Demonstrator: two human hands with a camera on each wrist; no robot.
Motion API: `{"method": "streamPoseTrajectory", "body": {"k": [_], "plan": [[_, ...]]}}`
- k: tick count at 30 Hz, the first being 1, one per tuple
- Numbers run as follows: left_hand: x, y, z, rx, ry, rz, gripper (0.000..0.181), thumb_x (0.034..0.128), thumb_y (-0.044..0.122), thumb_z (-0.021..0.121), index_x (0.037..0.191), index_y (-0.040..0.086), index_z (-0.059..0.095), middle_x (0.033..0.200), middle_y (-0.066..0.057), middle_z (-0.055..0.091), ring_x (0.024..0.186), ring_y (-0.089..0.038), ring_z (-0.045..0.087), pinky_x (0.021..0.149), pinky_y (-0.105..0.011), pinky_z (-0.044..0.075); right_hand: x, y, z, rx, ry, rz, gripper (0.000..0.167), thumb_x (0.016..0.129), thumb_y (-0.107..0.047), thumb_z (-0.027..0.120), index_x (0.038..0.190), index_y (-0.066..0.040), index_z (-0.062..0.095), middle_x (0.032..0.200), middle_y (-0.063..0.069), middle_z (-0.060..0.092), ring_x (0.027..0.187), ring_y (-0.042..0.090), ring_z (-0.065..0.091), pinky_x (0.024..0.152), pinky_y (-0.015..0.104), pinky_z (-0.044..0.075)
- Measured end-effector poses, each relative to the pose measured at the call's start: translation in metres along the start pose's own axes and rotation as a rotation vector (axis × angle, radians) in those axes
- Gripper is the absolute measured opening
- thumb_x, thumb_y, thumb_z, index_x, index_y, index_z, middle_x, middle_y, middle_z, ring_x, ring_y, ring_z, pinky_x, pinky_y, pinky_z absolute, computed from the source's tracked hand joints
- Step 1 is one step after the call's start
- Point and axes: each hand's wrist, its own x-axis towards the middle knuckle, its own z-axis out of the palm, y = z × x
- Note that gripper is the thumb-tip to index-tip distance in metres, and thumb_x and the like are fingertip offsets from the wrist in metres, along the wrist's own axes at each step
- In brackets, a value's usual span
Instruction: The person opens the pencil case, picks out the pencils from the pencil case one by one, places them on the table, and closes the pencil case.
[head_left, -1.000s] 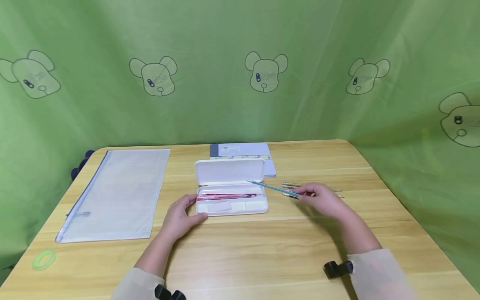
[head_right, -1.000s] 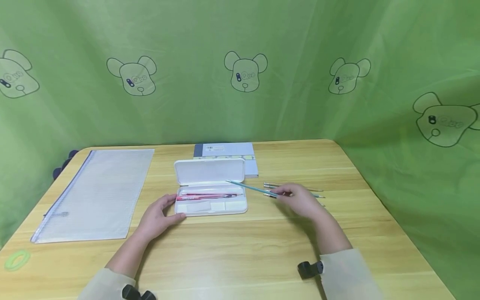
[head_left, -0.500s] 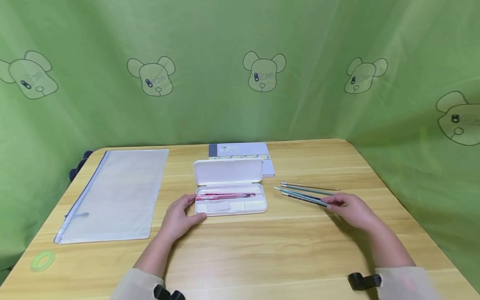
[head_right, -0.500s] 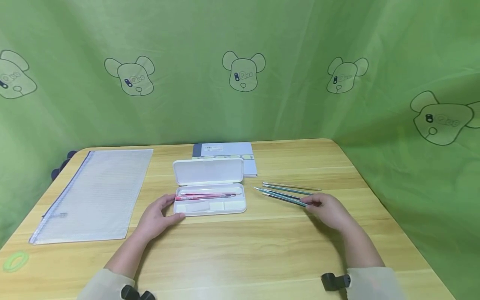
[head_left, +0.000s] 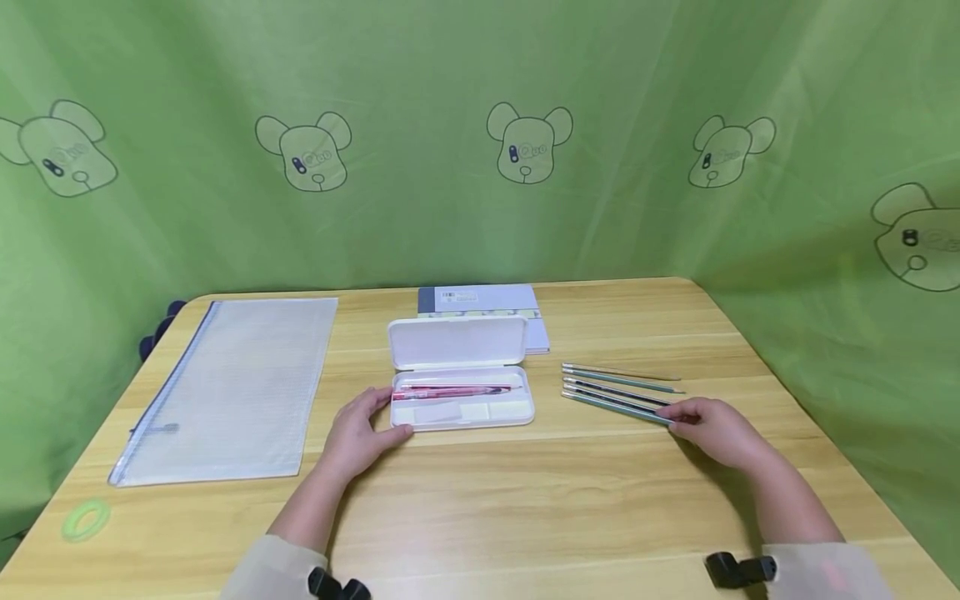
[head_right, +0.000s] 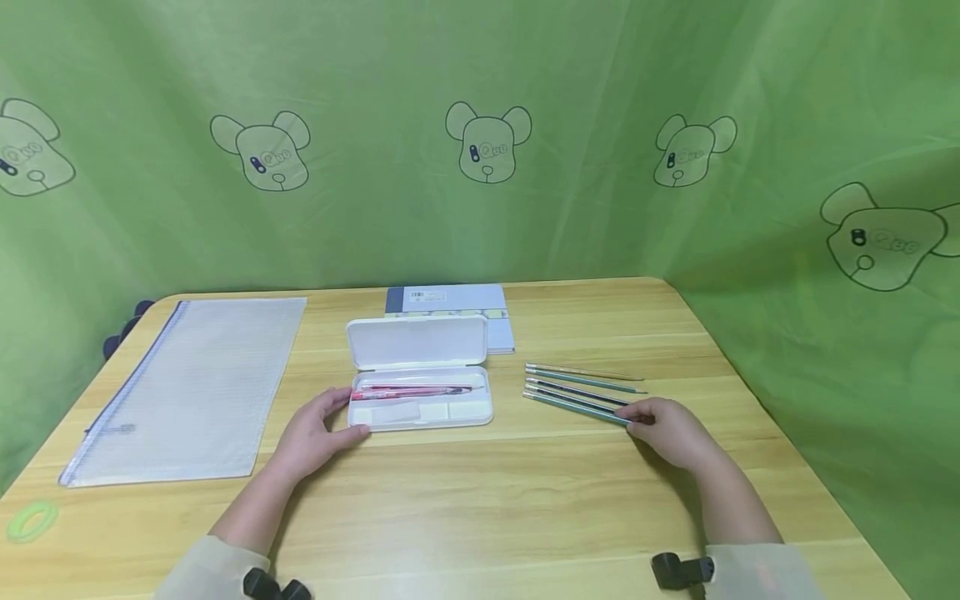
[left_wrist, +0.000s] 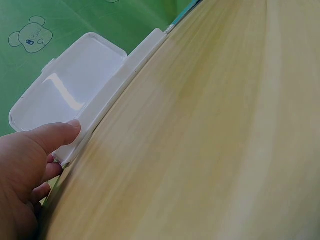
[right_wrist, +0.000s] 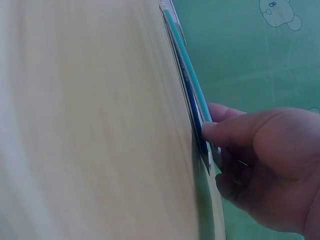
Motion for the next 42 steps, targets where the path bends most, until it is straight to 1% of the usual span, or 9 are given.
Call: {"method": "streamPoseTrajectory", "body": {"k": [6, 13, 17, 21, 23, 27, 29, 34, 42], "plan": [[0.001, -0.001, 0.0, 0.002, 0.004, 0.001, 0.071, 0.081, 0.034, 0.078, 0.141, 0.006, 0.051, 0.145, -0.016, 0.052, 0.145, -0.042, 0.032, 0.12, -0.059, 0.022, 0.002, 0.002, 0.001, -0.037, 0.018, -0.003, 0.021, 0.09, -0.011, 0.065, 0.108, -0.002, 0.072, 0.108, 0.021, 0.071, 0.104, 0.04, 0.063, 0.087, 0.053, 0.052], [0.001, 0.0, -0.001, 0.002, 0.0, 0.001, 0.071, 0.0815, 0.035, 0.077, 0.141, 0.006, 0.051, 0.145, -0.016, 0.053, 0.144, -0.042, 0.032, 0.12, -0.06, 0.022, 0.005, 0.004, 0.003, -0.042, 0.027, 0.002, 0.019, 0.089, -0.012, 0.065, 0.104, -0.005, 0.073, 0.099, 0.011, 0.072, 0.095, 0.024, 0.064, 0.082, 0.04, 0.051], [0.001, 0.0, -0.001, 0.001, 0.0, -0.001, 0.071, 0.0817, 0.035, 0.077, 0.141, 0.006, 0.051, 0.145, -0.016, 0.052, 0.145, -0.042, 0.031, 0.12, -0.06, 0.021, 0.005, 0.003, 0.003, -0.037, 0.02, 0.01, 0.02, 0.089, -0.013, 0.065, 0.105, -0.004, 0.073, 0.1, 0.012, 0.072, 0.095, 0.026, 0.064, 0.083, 0.042, 0.052], [0.001, 0.0, -0.001, 0.003, 0.002, -0.002, 0.071, 0.0815, 0.035, 0.077, 0.141, 0.006, 0.051, 0.145, -0.016, 0.052, 0.145, -0.042, 0.031, 0.12, -0.06, 0.021, 0.005, 0.001, 0.003, -0.021, 0.018, 0.024, 0.024, 0.09, -0.017, 0.067, 0.109, -0.004, 0.072, 0.105, 0.016, 0.071, 0.101, 0.035, 0.064, 0.088, 0.052, 0.052], [0.001, 0.0, -0.001, 0.005, 0.004, -0.002, 0.071, 0.0811, 0.035, 0.077, 0.141, 0.006, 0.051, 0.145, -0.016, 0.052, 0.144, -0.042, 0.032, 0.12, -0.06, 0.022, 0.005, -0.001, 0.003, -0.018, 0.023, 0.023, 0.026, 0.09, -0.02, 0.068, 0.111, -0.004, 0.072, 0.106, 0.016, 0.071, 0.101, 0.034, 0.064, 0.087, 0.051, 0.052], [0.001, 0.0, -0.001, 0.005, 0.004, -0.004, 0.072, 0.0804, 0.035, 0.078, 0.141, 0.006, 0.051, 0.146, -0.016, 0.052, 0.145, -0.042, 0.032, 0.12, -0.06, 0.022, 0.007, -0.012, 0.003, 0.008, 0.041, 0.013, 0.03, 0.09, -0.022, 0.069, 0.114, -0.003, 0.07, 0.104, 0.014, 0.071, 0.088, 0.022, 0.063, 0.076, 0.036, 0.052], [0.001, -0.001, -0.001, 0.006, 0.005, -0.002, 0.072, 0.0802, 0.034, 0.078, 0.14, 0.006, 0.051, 0.145, -0.016, 0.052, 0.145, -0.042, 0.032, 0.12, -0.06, 0.022, 0.009, -0.018, 0.004, 0.017, 0.059, -0.005, 0.031, 0.09, -0.023, 0.069, 0.114, -0.003, 0.07, 0.103, 0.013, 0.071, 0.087, 0.018, 0.061, 0.073, 0.032, 0.051], [0.001, 0.0, -0.001, -0.001, 0.0, -0.005, 0.072, 0.0802, 0.034, 0.078, 0.14, 0.006, 0.051, 0.146, -0.016, 0.052, 0.145, -0.042, 0.031, 0.12, -0.06, 0.021, 0.021, -0.037, 0.009, 0.025, 0.087, -0.047, 0.029, 0.091, -0.023, 0.068, 0.114, -0.005, 0.071, 0.104, 0.012, 0.071, 0.097, 0.023, 0.062, 0.08, 0.033, 0.05], [0.001, 0.001, 0.0, -0.016, -0.003, -0.011, 0.071, 0.0803, 0.034, 0.078, 0.14, 0.007, 0.052, 0.145, -0.015, 0.052, 0.146, -0.041, 0.03, 0.12, -0.059, 0.021, 0.046, -0.075, 0.022, 0.069, 0.047, -0.102, 0.028, 0.091, -0.019, 0.066, 0.115, -0.005, 0.071, 0.105, 0.011, 0.07, 0.097, 0.023, 0.061, 0.082, 0.034, 0.05]]}}
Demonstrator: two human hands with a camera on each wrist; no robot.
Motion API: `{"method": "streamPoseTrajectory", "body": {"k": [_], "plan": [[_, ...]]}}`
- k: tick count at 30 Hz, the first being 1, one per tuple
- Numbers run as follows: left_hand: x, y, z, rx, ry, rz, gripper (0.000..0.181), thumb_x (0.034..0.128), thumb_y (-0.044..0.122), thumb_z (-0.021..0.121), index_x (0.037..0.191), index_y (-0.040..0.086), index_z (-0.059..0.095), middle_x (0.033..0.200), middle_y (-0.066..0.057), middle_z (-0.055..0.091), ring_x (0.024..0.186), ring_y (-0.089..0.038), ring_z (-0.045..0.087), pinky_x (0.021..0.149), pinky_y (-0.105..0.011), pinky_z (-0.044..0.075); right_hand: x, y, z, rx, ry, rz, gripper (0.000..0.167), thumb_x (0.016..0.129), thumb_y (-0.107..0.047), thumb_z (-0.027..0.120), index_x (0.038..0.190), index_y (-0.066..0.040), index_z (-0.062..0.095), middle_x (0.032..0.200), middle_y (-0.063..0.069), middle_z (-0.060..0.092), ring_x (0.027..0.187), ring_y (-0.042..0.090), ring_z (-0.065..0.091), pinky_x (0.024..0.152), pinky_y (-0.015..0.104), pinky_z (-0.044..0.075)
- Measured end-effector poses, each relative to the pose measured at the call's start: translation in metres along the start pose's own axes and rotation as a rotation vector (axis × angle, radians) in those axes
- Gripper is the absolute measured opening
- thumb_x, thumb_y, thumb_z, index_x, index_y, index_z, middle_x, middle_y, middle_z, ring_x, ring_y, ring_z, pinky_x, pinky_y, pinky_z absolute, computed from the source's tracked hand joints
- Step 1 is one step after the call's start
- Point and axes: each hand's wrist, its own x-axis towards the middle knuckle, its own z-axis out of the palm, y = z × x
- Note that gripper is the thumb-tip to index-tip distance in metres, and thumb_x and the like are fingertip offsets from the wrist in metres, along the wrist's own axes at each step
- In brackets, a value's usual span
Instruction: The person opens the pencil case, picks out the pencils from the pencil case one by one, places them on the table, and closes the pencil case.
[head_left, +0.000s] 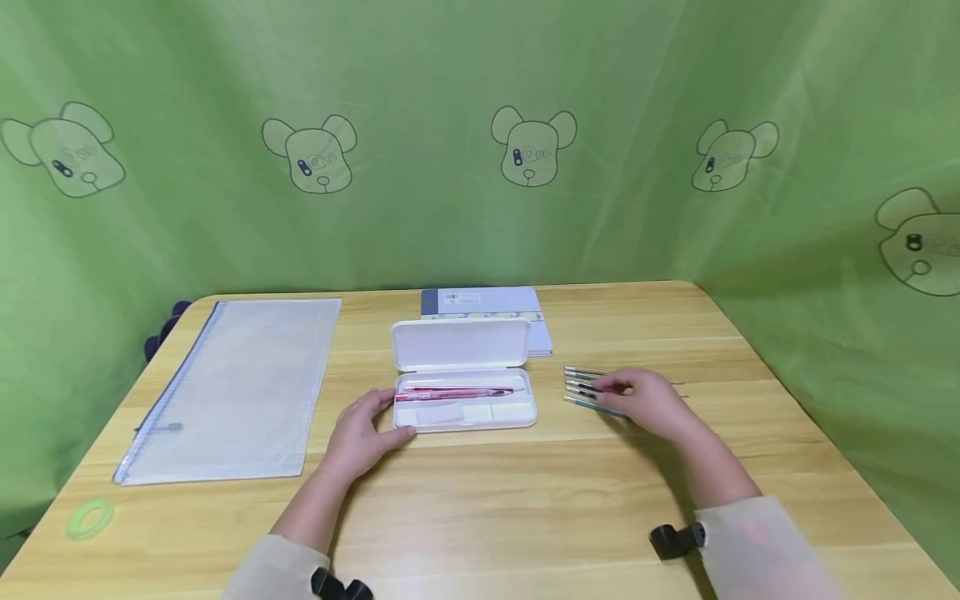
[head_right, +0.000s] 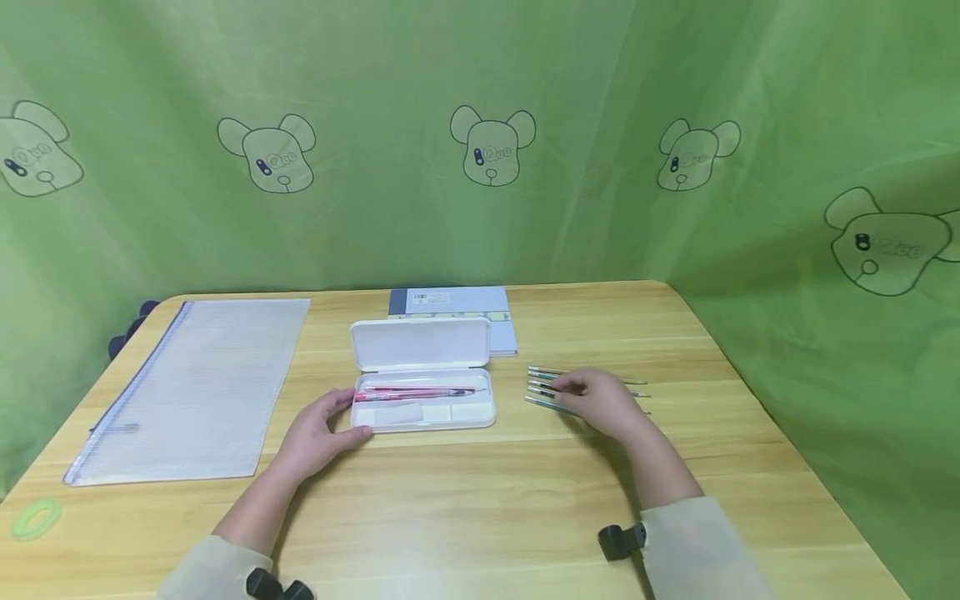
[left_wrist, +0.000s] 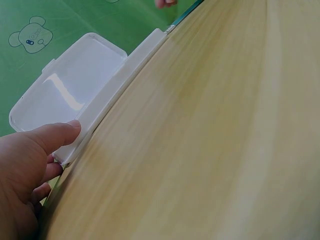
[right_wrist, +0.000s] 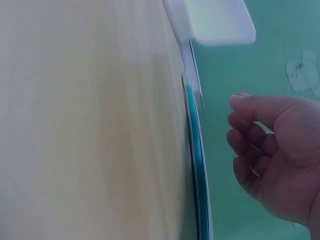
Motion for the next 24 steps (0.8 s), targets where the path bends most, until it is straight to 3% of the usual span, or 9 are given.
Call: {"method": "streamPoseTrajectory", "body": {"k": [8, 17, 24], "plan": [[0.0, -0.002, 0.001, 0.004, 0.015, 0.009, 0.071, 0.0798, 0.034, 0.079, 0.139, 0.005, 0.052, 0.143, -0.015, 0.055, 0.145, -0.041, 0.032, 0.12, -0.059, 0.022, 0.028, -0.033, 0.021, 0.037, -0.038, -0.062, 0.026, 0.091, -0.016, 0.066, 0.114, -0.004, 0.071, 0.106, 0.011, 0.07, 0.098, 0.022, 0.062, 0.087, 0.038, 0.053], [-0.001, -0.001, 0.0, 0.019, 0.016, 0.011, 0.07, 0.0802, 0.034, 0.078, 0.139, 0.006, 0.053, 0.144, -0.018, 0.053, 0.143, -0.043, 0.033, 0.119, -0.06, 0.024, 0.052, -0.06, 0.045, 0.092, -0.082, -0.117, 0.023, 0.089, -0.012, 0.068, 0.11, -0.004, 0.073, 0.097, 0.008, 0.069, 0.089, 0.018, 0.058, 0.079, 0.028, 0.05], [0.0, -0.001, 0.0, 0.015, 0.013, 0.005, 0.07, 0.0802, 0.036, 0.078, 0.139, 0.007, 0.053, 0.145, -0.017, 0.052, 0.144, -0.043, 0.033, 0.119, -0.059, 0.024, 0.065, -0.077, 0.059, 0.056, -0.127, -0.114, 0.022, 0.088, -0.01, 0.069, 0.108, -0.005, 0.074, 0.101, 0.008, 0.072, 0.092, 0.019, 0.061, 0.087, 0.036, 0.052]]}}
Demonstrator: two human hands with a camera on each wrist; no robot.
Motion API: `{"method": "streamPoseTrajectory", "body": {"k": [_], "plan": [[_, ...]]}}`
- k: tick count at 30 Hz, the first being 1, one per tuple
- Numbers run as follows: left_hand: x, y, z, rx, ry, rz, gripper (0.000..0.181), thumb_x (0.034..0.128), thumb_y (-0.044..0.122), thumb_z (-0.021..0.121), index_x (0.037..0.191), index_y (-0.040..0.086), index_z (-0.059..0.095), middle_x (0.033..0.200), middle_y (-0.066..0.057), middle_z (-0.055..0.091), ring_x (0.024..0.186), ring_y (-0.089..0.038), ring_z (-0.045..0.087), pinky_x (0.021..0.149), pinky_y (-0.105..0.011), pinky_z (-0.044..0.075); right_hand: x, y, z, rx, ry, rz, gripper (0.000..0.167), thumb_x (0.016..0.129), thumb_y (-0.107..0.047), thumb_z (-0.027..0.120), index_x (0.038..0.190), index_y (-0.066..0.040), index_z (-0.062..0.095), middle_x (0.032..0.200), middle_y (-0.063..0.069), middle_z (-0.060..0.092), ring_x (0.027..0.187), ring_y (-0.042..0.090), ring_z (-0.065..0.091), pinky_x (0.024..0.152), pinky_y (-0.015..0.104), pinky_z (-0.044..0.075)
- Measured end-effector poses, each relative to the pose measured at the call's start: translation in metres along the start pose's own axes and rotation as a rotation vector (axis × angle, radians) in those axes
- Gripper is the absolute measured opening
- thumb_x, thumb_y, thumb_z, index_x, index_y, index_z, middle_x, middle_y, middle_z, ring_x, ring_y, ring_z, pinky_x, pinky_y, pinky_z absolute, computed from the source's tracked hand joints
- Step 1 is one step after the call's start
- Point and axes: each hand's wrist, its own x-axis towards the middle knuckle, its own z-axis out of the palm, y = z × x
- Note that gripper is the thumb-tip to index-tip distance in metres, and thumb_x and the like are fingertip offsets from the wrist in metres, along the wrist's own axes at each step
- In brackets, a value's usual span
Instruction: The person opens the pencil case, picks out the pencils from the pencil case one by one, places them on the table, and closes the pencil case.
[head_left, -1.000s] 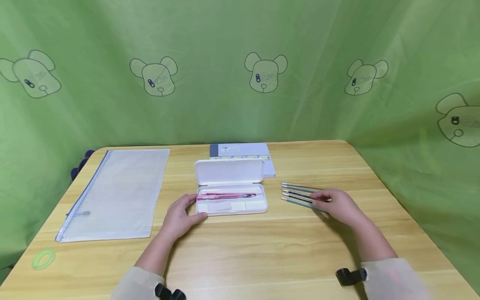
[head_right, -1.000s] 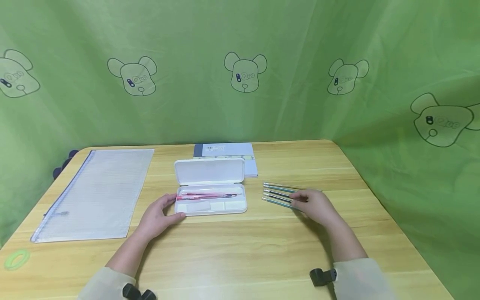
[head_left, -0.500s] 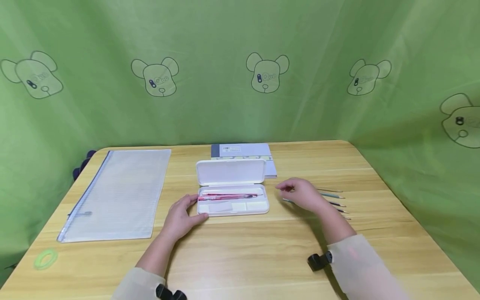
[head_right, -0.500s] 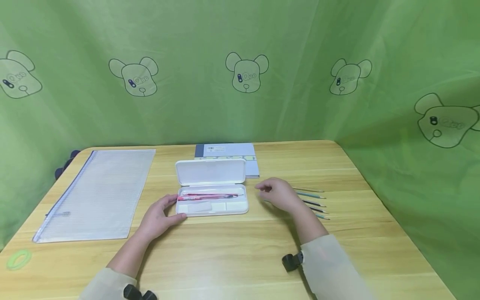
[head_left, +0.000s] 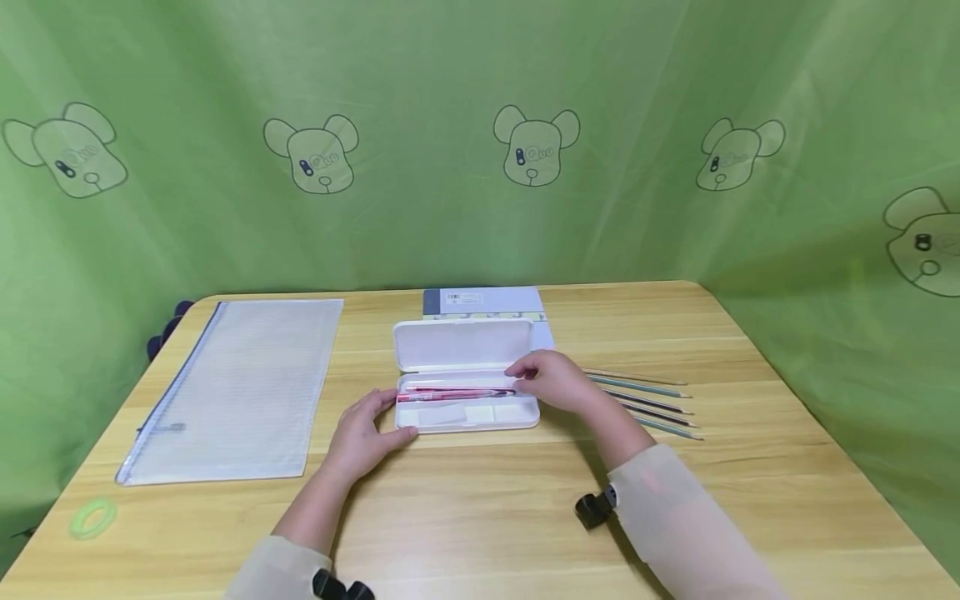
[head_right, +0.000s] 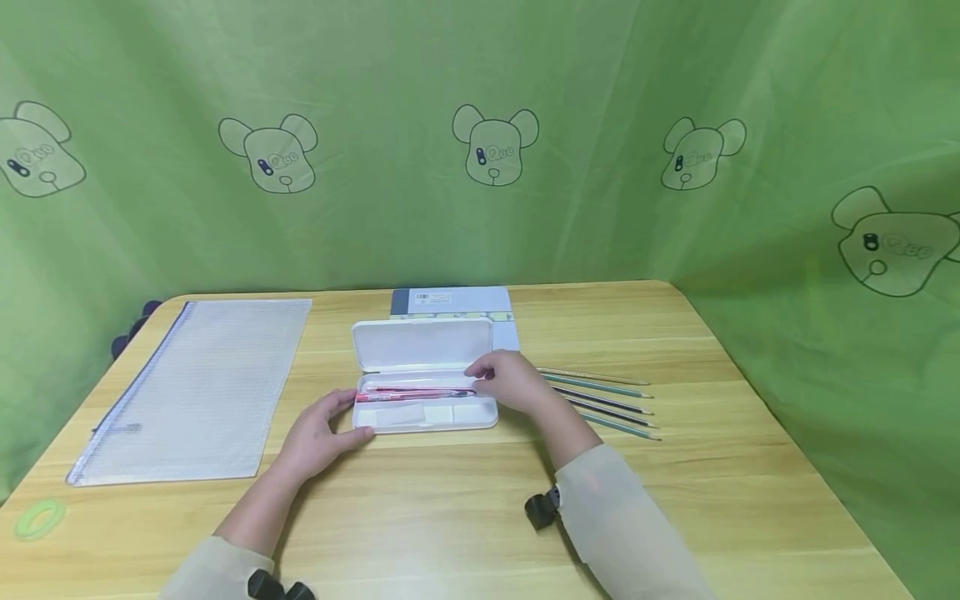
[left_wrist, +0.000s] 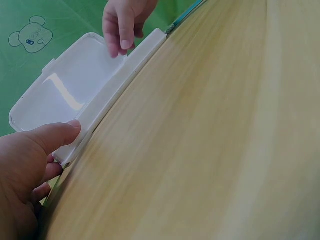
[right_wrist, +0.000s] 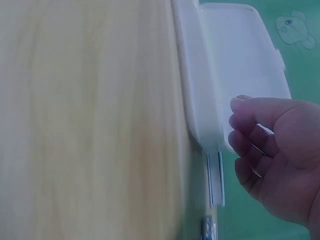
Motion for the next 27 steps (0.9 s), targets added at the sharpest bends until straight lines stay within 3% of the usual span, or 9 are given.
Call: {"method": "streamPoseTrajectory", "body": {"k": [16, 27], "plan": [[0.0, 0.0, 0.0, -0.002, 0.001, 0.008, 0.07, 0.0802, 0.036, 0.078, 0.139, 0.007, 0.053, 0.143, -0.016, 0.054, 0.143, -0.043, 0.034, 0.119, -0.06, 0.024, 0.014, -0.012, 0.012, -0.13, -0.094, 0.059, 0.02, 0.09, -0.006, 0.066, 0.107, -0.01, 0.076, 0.107, 0.005, 0.074, 0.1, 0.02, 0.064, 0.098, 0.042, 0.052], [0.0, 0.0, 0.001, -0.015, -0.006, -0.013, 0.07, 0.0801, 0.035, 0.078, 0.14, 0.009, 0.052, 0.146, -0.015, 0.051, 0.145, -0.041, 0.031, 0.12, -0.059, 0.022, 0.017, -0.018, 0.015, -0.257, -0.108, 0.036, 0.022, 0.09, -0.008, 0.066, 0.11, -0.01, 0.075, 0.111, 0.005, 0.074, 0.109, 0.025, 0.064, 0.102, 0.045, 0.049]]}}
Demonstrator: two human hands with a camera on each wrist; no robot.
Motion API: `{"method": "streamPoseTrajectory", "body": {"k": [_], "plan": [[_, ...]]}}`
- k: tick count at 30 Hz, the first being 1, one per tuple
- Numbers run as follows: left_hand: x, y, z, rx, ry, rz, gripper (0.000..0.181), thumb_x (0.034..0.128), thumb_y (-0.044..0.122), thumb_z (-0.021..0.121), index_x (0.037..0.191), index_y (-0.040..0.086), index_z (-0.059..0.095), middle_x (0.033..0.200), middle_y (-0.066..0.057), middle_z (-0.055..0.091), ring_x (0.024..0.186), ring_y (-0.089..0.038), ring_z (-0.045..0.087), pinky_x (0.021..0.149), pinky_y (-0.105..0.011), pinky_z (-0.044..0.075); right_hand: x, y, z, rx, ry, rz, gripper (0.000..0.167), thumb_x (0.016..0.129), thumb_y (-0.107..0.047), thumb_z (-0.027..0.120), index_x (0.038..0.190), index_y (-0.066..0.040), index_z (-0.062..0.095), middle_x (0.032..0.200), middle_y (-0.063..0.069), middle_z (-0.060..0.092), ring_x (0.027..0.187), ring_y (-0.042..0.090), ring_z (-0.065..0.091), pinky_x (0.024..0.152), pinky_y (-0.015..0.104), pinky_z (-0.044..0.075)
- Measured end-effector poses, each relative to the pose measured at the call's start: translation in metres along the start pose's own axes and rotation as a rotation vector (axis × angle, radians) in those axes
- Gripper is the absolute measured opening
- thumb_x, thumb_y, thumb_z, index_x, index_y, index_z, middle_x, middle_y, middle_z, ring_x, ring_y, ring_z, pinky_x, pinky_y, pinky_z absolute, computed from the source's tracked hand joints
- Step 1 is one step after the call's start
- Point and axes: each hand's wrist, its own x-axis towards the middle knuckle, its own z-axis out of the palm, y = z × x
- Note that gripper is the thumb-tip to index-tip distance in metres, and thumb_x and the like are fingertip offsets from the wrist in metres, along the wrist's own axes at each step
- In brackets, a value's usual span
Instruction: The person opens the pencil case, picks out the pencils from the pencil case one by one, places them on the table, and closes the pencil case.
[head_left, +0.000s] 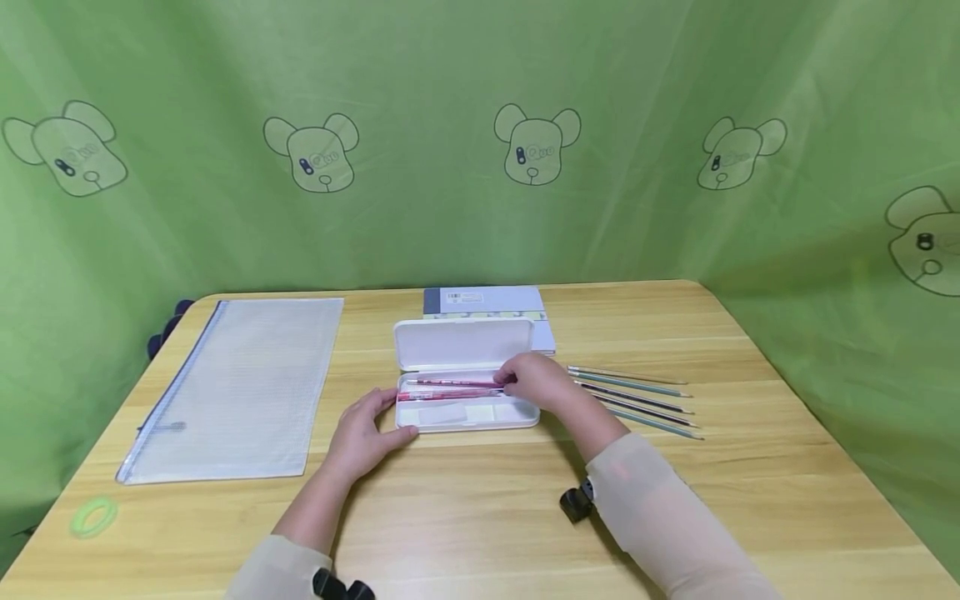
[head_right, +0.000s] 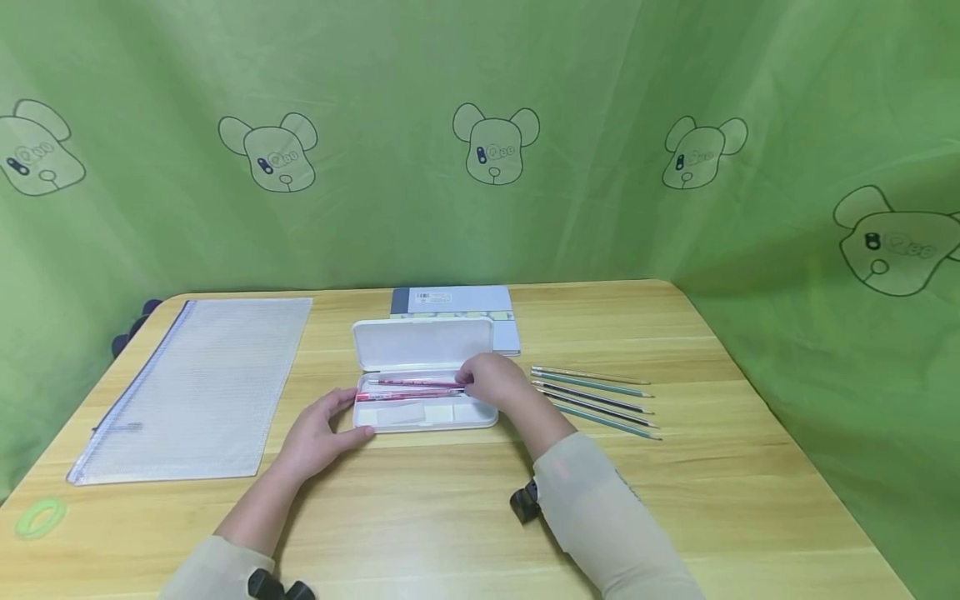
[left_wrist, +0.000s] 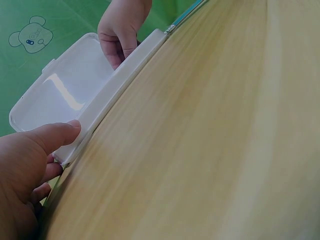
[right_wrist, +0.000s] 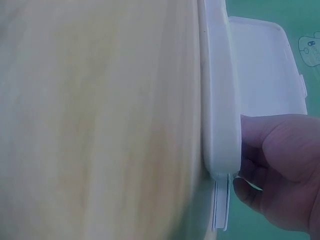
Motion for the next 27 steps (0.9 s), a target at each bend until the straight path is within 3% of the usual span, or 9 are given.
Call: {"method": "streamPoseTrajectory", "body": {"k": [16, 27], "plan": [[0.0, 0.001, -0.001, 0.007, 0.002, 0.007, 0.07, 0.08, 0.034, 0.078, 0.14, 0.008, 0.052, 0.145, -0.015, 0.053, 0.145, -0.042, 0.032, 0.12, -0.06, 0.022, -0.003, 0.006, 0.0, 0.086, 0.009, -0.022, 0.022, 0.092, -0.008, 0.065, 0.112, -0.009, 0.073, 0.114, 0.009, 0.072, 0.112, 0.026, 0.063, 0.102, 0.045, 0.05], [0.0, 0.0, 0.0, 0.01, 0.011, 0.02, 0.069, 0.0798, 0.034, 0.079, 0.138, 0.008, 0.054, 0.142, -0.015, 0.056, 0.144, -0.042, 0.033, 0.119, -0.06, 0.024, -0.014, 0.013, -0.012, 0.169, 0.072, -0.049, 0.021, 0.091, -0.011, 0.065, 0.11, -0.008, 0.074, 0.11, 0.01, 0.071, 0.108, 0.025, 0.062, 0.099, 0.045, 0.05]]}}
